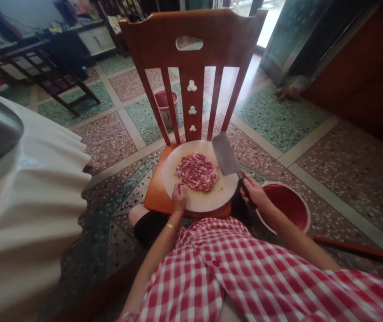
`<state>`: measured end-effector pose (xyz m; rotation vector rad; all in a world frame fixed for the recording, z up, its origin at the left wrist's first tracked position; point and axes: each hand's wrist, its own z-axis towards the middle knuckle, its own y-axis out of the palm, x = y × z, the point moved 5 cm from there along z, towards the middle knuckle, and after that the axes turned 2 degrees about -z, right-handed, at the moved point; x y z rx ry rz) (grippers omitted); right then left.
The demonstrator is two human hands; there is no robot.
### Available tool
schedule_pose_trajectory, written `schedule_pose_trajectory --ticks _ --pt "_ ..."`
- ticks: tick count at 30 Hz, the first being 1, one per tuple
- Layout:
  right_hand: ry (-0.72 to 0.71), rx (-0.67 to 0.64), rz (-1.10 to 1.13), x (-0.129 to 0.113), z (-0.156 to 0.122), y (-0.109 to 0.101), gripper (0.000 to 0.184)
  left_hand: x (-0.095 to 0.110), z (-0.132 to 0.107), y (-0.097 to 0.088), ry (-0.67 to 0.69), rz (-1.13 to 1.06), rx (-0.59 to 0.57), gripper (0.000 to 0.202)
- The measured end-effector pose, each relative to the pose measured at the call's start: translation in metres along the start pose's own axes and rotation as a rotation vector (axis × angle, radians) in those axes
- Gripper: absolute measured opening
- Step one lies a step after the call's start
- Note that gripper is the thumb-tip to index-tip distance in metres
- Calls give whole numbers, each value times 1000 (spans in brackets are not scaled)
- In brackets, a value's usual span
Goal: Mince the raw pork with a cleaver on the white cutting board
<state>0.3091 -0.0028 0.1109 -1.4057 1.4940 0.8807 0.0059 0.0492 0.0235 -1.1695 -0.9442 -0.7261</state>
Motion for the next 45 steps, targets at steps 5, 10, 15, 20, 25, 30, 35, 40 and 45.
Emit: schedule_pose_trajectory --ticks 5,10,15,20,25,30,35,40,45 --pt "311 66 291 93 -50 -4 66 5 0 0 -1 9 -16 21" --pt "350 39 376 120 -41 45 68 4 0 0 3 36 -22 22" --pt "156 14 38 78 5 74 63 5 0 -1 8 49 1 21" --pt "-271 -27 -680 21 29 75 48 8 0 -2 16 47 1 21" --pt "-340 -137 -1181 -8 34 83 48 7 0 -2 34 42 17 22" --pt "-556 -64 -939 -81 15 74 47 2 -1 0 14 12 -1 22" --pt "-648 11 -791 -86 18 83 51 -1 0 1 14 -31 3 21" --pt "-370 -142 -975 -26 42 95 46 0 0 0 23 -18 22 21" --pt "-608 -68 -881 -74 21 94 48 0 -1 0 24 -7 9 22"
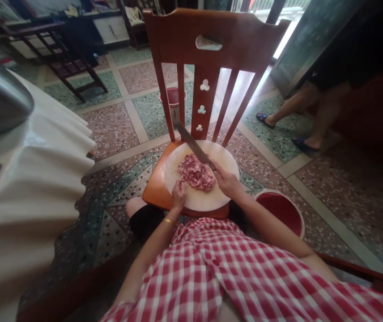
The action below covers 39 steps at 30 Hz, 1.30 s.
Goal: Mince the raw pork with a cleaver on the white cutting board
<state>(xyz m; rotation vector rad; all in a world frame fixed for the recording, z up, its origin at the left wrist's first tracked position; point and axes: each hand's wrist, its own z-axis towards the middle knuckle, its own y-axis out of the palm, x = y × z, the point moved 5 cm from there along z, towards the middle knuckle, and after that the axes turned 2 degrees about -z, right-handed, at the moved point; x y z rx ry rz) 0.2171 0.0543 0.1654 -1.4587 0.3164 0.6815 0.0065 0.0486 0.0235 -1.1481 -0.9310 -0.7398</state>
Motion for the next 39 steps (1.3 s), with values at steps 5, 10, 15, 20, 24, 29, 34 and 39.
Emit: schedule_pose_trajectory --ticks 5,10,15,20,24,29,34,39 --pt "76 -56 -58 8 -4 20 51 3 0 -1 12 -2 18 22" --pt "85 -173 -82 16 -6 32 47 2 1 -1 -4 4 8 22" --pt "-40 59 52 -4 -5 5 50 -1 0 0 19 5 2 21" --pt "132 -197 -66 19 -12 45 48 0 0 -1 3 14 12 22" --pt "35 -113 1 1 -6 21 47 0 0 0 17 7 6 22" --pt "-29 -20 2 -12 -8 15 51 0 -1 -1 22 -9 13 22" --pt "107 -223 -67 4 -14 42 46 2 0 -2 13 -5 7 22" --pt "-89 -7 57 -26 -10 12 49 2 0 -2 16 -22 13 22"
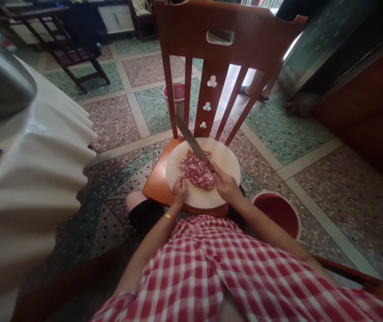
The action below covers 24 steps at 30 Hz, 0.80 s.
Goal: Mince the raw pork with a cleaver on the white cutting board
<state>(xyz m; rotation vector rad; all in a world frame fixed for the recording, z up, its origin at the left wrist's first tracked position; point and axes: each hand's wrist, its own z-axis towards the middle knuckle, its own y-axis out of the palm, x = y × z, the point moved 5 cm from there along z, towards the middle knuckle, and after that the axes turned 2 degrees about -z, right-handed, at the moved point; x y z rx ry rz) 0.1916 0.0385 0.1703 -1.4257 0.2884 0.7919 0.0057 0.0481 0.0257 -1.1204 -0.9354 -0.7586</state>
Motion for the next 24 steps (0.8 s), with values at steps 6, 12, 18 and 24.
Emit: schedule_pose_trajectory --ticks 6,12,18,24 --pt "198 -254 -180 31 -11 44 47 0 0 -1 6 1 14 22" --pt "32 -48 -15 -2 -4 6 48 0 -1 0 -7 -3 9 22" --pt "189 -245 -173 23 -12 46 48 -3 -1 0 -30 -10 13 21" --pt "122 -123 -65 21 -17 22 45 -4 0 -1 -91 -65 32 22"
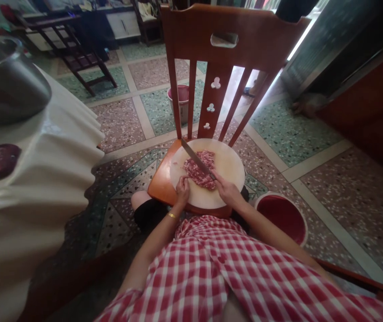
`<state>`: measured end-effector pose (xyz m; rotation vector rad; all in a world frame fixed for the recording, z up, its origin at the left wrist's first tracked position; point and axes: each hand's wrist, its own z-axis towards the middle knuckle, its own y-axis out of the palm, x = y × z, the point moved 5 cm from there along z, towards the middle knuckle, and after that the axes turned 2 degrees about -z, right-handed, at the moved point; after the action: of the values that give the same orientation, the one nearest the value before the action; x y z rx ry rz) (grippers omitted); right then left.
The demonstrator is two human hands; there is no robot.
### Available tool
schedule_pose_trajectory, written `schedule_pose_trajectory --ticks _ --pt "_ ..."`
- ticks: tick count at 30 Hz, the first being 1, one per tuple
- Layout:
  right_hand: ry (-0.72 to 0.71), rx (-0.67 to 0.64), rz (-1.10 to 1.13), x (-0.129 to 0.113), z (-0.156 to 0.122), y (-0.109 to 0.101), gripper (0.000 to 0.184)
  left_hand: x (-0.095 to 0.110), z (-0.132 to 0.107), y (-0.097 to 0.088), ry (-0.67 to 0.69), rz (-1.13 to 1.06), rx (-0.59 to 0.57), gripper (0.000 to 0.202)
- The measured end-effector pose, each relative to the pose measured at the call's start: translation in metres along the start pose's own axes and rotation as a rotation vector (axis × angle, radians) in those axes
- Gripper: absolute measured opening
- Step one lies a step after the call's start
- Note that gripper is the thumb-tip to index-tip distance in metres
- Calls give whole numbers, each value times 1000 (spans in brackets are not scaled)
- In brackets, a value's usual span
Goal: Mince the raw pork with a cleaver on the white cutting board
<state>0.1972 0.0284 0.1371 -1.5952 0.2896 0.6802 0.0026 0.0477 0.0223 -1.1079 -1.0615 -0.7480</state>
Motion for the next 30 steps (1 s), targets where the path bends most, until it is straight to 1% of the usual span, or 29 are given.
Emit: schedule_pose_trajectory --ticks 2,3,5,6,9,11,12,13,15,19,21,23,25,27,28,30 --pt "-44 55 21 2 -12 -19 47 1 6 -7 -35 -34 51 22" --pt "-54 70 8 10 -21 -26 48 1 11 -11 -44 -50 80 23" --pt "-70 49 -62 35 -43 -33 49 2 24 -22 -43 -74 133 24" --pt "-89 34 -108 51 -56 -34 45 2 31 -28 -34 -82 156 25" --pt "-257 -131 -283 95 -89 -27 37 -3 44 -38 -17 -83 203 27" --pt "-337 -206 -396 117 -100 -22 35 -9 44 -38 -27 -83 203 27" --pt "-362 -227 -445 125 -100 -21 35 -11 41 -36 -36 -86 197 27" --pt "-380 -241 -488 131 -96 -19 34 -13 37 -33 -45 -90 189 27" --pt "-398 -257 -543 138 -79 -16 33 -16 27 -26 -64 -103 178 26" --pt "-392 -259 -525 140 -21 -12 32 -17 16 -21 -85 -104 176 25" --pt "-373 -259 -511 137 7 -12 32 -15 15 -22 -90 -95 174 25" --pt "-369 -255 -501 132 30 -14 34 -13 13 -25 -98 -89 170 25" --pt "-388 -243 -478 125 44 -19 35 -10 11 -27 -104 -81 163 25" --pt "-391 -222 -427 116 52 -25 37 -6 9 -26 -96 -74 152 25" --pt "-374 -211 -388 112 55 -27 37 -3 8 -25 -85 -72 145 25" --pt "-280 -199 -301 105 59 -29 38 2 7 -19 -55 -60 121 24"
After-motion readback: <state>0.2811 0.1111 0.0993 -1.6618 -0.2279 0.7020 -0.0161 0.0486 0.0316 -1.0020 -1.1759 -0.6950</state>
